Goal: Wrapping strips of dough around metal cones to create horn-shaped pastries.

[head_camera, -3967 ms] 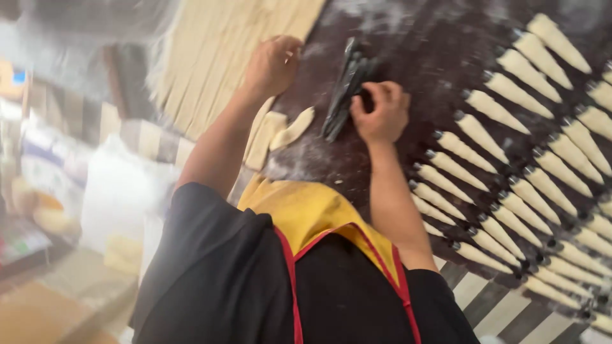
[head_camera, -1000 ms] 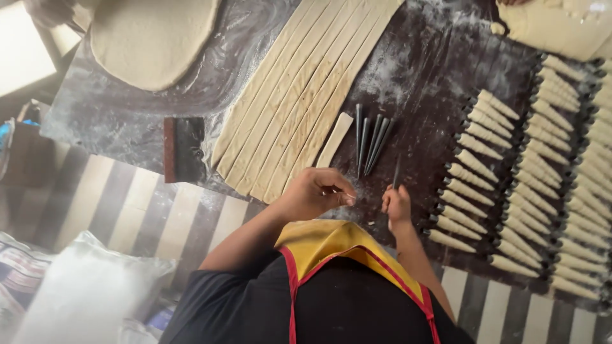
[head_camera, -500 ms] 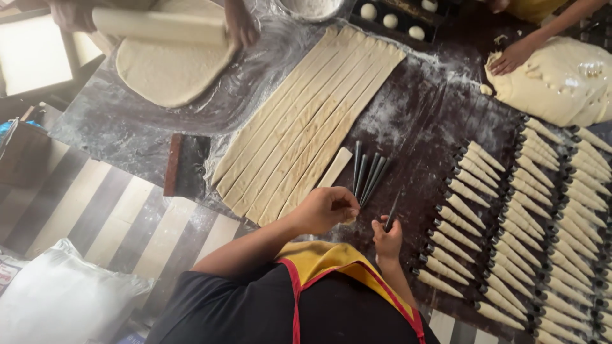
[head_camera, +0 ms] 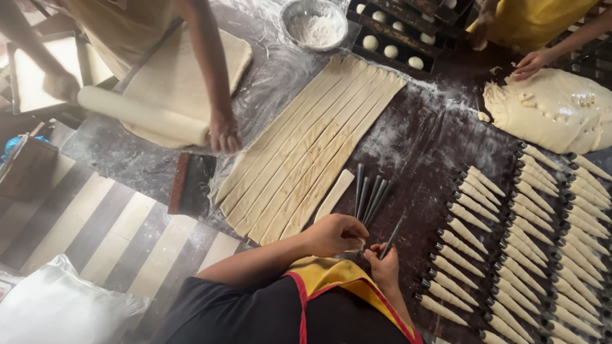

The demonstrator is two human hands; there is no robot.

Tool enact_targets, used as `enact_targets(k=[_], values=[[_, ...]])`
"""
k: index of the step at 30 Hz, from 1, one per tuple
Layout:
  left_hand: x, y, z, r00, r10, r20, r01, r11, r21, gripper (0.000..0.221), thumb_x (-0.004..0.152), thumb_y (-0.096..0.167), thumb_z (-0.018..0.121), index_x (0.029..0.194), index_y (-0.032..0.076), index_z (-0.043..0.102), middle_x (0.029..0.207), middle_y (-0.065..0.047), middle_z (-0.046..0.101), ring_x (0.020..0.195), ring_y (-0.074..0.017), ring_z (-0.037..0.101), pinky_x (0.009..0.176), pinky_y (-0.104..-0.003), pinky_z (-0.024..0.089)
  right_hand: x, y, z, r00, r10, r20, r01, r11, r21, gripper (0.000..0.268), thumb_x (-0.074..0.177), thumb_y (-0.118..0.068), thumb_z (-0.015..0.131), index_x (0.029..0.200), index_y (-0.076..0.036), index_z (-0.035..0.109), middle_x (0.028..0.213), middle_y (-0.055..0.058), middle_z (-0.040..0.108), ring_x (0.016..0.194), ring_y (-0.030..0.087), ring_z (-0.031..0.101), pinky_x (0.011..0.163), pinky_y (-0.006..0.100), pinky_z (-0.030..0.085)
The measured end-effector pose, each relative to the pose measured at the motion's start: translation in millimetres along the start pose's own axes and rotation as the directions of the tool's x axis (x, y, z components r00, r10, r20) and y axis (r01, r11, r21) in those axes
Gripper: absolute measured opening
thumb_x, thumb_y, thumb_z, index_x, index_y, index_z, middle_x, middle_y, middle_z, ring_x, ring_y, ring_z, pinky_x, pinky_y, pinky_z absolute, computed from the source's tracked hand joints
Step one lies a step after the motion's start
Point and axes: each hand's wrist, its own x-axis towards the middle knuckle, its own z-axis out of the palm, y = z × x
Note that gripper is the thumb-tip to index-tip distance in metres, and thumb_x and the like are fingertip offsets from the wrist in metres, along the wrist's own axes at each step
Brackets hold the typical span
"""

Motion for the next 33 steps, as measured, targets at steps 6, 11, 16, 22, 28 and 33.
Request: enact_targets(k=[6,11,16,22,28,33], values=[[1.4,13.4,1.6,0.999,-0.016,0.038,0.012,0.994,0.105,0.028,0.090,0.017,0.075,0.115,0.004,0.076,0.097,-0.008,0.079,0.089,-0.0155,0.075,0.080,-0.030,0.058,5.4,17.2,-14.0,0.999,0.029,0.024,-0.030,0.999,0.022,0.044,0.078,0.009,0.080,0.102,-0.007,0.047,0.091,0.010,0.050,0.068,0.008,0.050,0.067,0.025,0.052],[2.0,5.8,2.0,1.000,0.006,0.015,-0.007,0.998,0.058,0.028,0.090,0.018,0.075,0.115,0.005,0.074,0.100,-0.007,0.078,0.090,-0.0138,0.074,0.081,-0.029,0.058,6.6,9.1,-11.9,0.997,-0.019,0.069,0.014,0.998,0.068,0.047,0.070,0.012,0.077,0.094,-0.010,0.043,0.102,0.009,0.061,0.066,0.003,0.047,0.061,0.021,0.049],[2.1,-1.6,2.1,1.000,0.002,-0.011,-0.001,1.000,0.028,0.029,0.090,0.017,0.075,0.116,0.005,0.073,0.102,-0.007,0.078,0.092,-0.0138,0.074,0.082,-0.029,0.058,6.0,8.3,-13.6,0.994,-0.004,0.108,-0.007,0.995,0.102,0.047,0.071,0.012,0.077,0.094,-0.011,0.044,0.103,0.008,0.060,0.062,0.002,0.045,0.057,0.019,0.044],[1.2,3.2,0.9,1.000,0.012,-0.021,-0.011,0.999,0.034,0.027,0.090,0.017,0.075,0.114,0.006,0.074,0.102,-0.008,0.078,0.093,-0.0151,0.075,0.083,-0.029,0.059,0.7,15.7,-15.8,0.993,0.074,0.087,-0.071,0.997,-0.037,0.035,0.084,0.009,0.076,0.100,-0.006,0.049,0.080,0.010,0.045,0.060,0.008,0.042,0.055,0.023,0.042],[1.9,7.1,2.6,0.996,0.011,-0.084,-0.003,0.995,0.101,0.025,0.089,0.018,0.075,0.112,0.009,0.076,0.101,-0.008,0.079,0.093,-0.0178,0.075,0.083,-0.031,0.058,-6.9,-3.9,-16.1,0.983,0.053,0.177,-0.046,0.998,-0.042,0.041,0.079,0.003,0.079,0.095,-0.009,0.043,0.086,0.006,0.056,0.071,0.008,0.056,0.064,0.026,0.051],[7.5,-15.4,2.1,0.993,0.091,-0.073,-0.084,0.991,0.103,0.021,0.088,0.020,0.074,0.106,0.010,0.078,0.100,-0.008,0.079,0.095,-0.0194,0.076,0.085,-0.032,0.059,-10.9,-50.4,-10.1,0.957,0.173,0.235,-0.152,0.983,-0.106,0.025,0.087,-0.012,0.071,0.089,-0.008,0.047,0.092,0.002,0.066,0.072,0.007,0.058,0.065,0.025,0.052]])
